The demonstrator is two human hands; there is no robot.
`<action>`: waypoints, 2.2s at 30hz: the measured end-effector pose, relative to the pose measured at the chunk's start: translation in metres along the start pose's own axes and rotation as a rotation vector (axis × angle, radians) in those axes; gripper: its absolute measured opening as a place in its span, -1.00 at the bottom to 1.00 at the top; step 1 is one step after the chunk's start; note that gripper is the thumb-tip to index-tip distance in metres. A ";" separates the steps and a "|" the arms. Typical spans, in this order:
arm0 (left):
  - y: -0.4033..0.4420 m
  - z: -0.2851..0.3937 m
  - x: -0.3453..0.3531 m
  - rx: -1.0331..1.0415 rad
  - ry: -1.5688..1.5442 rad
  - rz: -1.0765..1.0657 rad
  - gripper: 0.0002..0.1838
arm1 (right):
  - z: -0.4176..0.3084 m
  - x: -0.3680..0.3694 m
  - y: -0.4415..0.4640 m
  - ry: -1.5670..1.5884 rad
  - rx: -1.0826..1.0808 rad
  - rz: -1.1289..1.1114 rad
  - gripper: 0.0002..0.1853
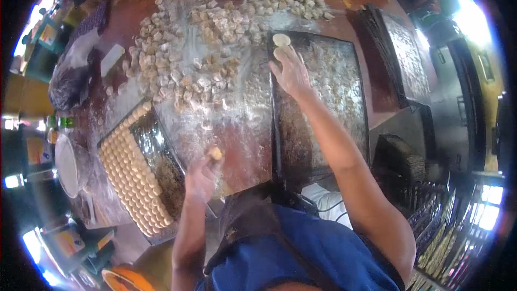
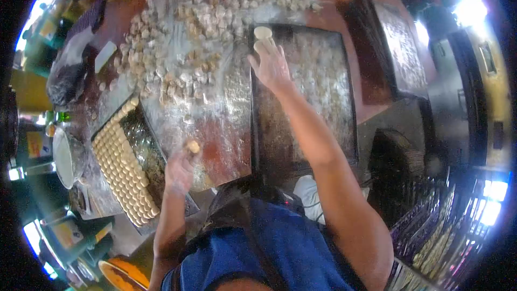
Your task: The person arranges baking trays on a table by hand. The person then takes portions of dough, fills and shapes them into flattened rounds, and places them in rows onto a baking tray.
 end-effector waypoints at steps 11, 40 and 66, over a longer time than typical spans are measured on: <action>-0.003 0.014 0.027 -0.028 0.522 0.100 -0.61 | -0.120 0.052 -0.026 0.258 -0.131 -0.558 -0.68; -0.041 0.018 0.021 0.692 1.423 -0.261 -0.46 | -0.187 0.030 -0.174 0.381 0.216 -0.478 -0.68; -0.061 0.078 -0.070 1.125 1.576 0.358 -0.72 | -0.227 0.046 -0.122 0.088 -0.157 -0.430 -0.35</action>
Point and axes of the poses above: each hand's wrist, its own y-axis towards the middle knuckle, its own x-axis out of the palm, z = x × y, the point moved 8 cm from there along y, towards the middle knuckle, and after that the axes turned 3 degrees about z, right-handed, at the moved point
